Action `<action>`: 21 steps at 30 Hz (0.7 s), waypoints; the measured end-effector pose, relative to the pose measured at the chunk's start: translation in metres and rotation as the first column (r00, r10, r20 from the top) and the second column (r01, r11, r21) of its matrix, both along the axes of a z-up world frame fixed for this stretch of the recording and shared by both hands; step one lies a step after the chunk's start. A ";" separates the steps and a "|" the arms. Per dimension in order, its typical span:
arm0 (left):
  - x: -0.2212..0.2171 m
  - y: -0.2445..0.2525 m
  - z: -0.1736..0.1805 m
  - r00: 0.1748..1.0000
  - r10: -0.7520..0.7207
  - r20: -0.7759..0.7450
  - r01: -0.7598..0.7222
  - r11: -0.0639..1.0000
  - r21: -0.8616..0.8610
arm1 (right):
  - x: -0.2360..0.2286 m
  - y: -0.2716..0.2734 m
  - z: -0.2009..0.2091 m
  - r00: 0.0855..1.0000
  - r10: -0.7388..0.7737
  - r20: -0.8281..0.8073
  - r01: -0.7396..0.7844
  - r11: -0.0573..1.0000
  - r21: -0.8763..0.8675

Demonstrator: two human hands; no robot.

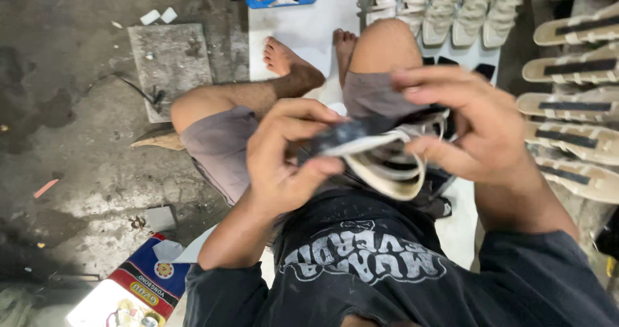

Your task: The person assembles white sandals by attaching black rubber soles to the white straps using a heated tool. They press the sole onto the strap and use the tool to secure the bond, repeating the process for multiple units.

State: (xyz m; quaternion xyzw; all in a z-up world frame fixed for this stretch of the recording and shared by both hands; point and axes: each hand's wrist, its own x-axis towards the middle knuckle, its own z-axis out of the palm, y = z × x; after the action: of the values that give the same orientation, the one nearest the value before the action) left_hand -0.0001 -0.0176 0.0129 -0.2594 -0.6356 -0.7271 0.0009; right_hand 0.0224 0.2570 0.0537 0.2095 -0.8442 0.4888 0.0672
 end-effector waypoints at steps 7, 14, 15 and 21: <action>-0.019 -0.063 -0.026 0.909 0.267 0.319 -0.256 0.964 -0.078 | 0.039 0.006 -0.057 0.793 -0.028 0.609 -0.305 0.847 0.436; -0.003 -0.034 -0.045 0.884 0.100 0.456 -0.041 0.990 -0.138 | 0.078 0.029 -0.096 0.862 -0.225 0.454 0.034 0.920 0.391; 0.000 -0.027 -0.044 0.884 0.062 0.463 0.010 0.988 -0.151 | 0.075 0.032 -0.093 0.806 -0.273 0.524 0.203 0.961 0.189; 0.010 -0.007 -0.037 0.875 -0.135 0.466 0.282 0.923 -0.262 | 0.056 0.000 -0.051 0.902 -0.193 0.385 0.252 0.961 -0.110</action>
State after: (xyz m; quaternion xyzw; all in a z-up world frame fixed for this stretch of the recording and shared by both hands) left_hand 0.0095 -0.0248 -0.0245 -0.1534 -0.6969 -0.6488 -0.2641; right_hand 0.0784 0.2571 0.0031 0.0094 -0.8188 0.5735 -0.0217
